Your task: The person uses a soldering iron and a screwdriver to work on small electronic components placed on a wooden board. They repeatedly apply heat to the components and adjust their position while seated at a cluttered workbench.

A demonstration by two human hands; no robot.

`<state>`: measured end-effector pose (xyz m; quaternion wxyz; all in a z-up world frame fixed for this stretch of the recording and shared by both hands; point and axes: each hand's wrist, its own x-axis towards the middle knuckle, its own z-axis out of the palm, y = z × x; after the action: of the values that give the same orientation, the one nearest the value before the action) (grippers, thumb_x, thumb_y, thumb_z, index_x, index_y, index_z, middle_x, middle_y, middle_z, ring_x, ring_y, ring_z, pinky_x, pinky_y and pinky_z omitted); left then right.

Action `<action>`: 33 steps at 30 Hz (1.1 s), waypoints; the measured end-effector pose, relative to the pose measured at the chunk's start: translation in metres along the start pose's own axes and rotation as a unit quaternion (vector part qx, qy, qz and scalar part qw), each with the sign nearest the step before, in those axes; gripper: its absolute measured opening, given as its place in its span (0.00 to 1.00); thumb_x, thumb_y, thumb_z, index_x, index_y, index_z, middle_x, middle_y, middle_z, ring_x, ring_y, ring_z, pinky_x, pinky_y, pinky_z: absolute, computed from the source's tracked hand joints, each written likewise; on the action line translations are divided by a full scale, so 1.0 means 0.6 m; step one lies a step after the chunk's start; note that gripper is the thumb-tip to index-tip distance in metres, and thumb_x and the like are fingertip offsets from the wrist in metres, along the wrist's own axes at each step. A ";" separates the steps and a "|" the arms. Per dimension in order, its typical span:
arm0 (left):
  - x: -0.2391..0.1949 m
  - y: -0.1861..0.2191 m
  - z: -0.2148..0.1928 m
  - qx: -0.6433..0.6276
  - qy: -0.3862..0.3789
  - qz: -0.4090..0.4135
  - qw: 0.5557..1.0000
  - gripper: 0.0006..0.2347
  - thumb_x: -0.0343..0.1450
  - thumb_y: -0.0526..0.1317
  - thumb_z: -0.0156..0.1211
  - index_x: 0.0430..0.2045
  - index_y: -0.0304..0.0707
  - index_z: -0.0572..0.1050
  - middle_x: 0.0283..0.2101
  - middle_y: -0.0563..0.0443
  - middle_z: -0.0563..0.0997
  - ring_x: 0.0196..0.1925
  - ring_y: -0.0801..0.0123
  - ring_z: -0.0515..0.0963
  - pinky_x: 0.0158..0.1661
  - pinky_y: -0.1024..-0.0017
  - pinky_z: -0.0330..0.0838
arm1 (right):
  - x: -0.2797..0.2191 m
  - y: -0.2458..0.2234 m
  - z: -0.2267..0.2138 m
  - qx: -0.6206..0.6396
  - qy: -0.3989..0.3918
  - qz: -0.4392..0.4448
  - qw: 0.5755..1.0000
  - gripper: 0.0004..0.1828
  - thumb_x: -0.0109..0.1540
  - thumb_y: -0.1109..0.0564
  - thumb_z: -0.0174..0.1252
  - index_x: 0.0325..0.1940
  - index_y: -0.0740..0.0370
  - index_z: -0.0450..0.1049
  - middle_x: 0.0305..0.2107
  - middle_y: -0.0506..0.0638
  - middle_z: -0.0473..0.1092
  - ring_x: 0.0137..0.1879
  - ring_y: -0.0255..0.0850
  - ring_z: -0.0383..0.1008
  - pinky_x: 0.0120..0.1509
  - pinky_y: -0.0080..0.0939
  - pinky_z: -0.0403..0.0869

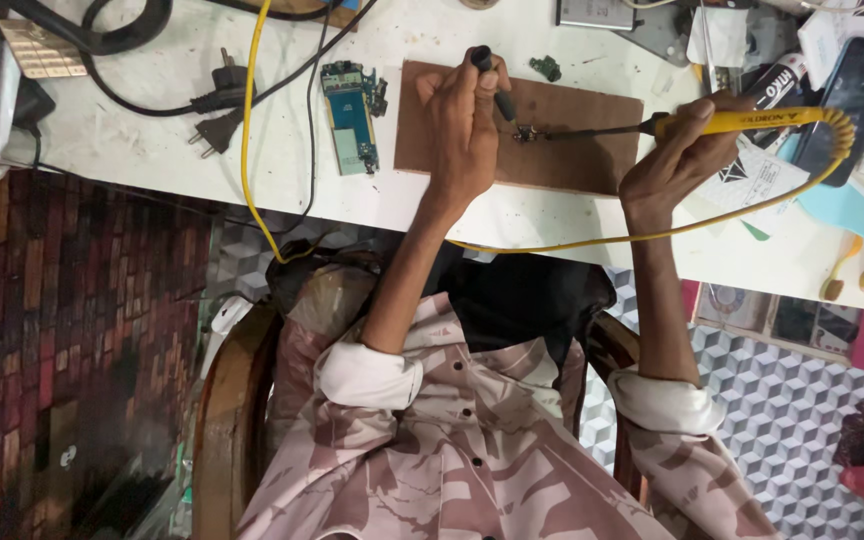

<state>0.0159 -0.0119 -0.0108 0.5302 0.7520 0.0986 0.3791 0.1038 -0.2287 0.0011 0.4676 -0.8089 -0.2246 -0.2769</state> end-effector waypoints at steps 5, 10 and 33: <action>-0.001 0.006 -0.004 -0.014 -0.002 0.004 1.000 0.17 0.85 0.47 0.32 0.41 0.42 0.73 0.30 0.59 0.79 0.32 0.73 0.71 0.50 0.67 0.54 | 0.021 -0.039 -0.012 -0.069 -0.060 -0.070 0.993 0.19 0.81 0.48 0.39 0.51 0.67 0.66 0.24 0.51 0.67 0.29 0.42 0.66 0.37 0.45 0.63; 0.000 0.010 -0.006 -0.010 -0.007 -0.004 1.000 0.18 0.85 0.48 0.32 0.41 0.41 0.74 0.30 0.57 0.79 0.32 0.71 0.70 0.52 0.67 0.54 | 0.037 -0.076 -0.021 -0.055 -0.137 -0.093 0.985 0.16 0.82 0.53 0.43 0.48 0.67 0.66 0.29 0.55 0.69 0.30 0.45 0.70 0.37 0.45 0.67; -0.003 -0.001 0.002 0.000 -0.003 -0.002 1.000 0.20 0.85 0.50 0.30 0.42 0.42 0.74 0.32 0.58 0.80 0.34 0.71 0.67 0.52 0.68 0.55 | 0.025 -0.154 -0.022 -0.172 -0.157 -0.206 0.950 0.05 0.77 0.63 0.48 0.50 0.69 0.67 0.35 0.56 0.71 0.36 0.46 0.68 0.45 0.48 0.58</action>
<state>0.0157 -0.0135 -0.0125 0.5315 0.7528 0.0986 0.3756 0.0546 -0.1960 0.0749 0.2132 -0.8463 -0.4060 -0.2710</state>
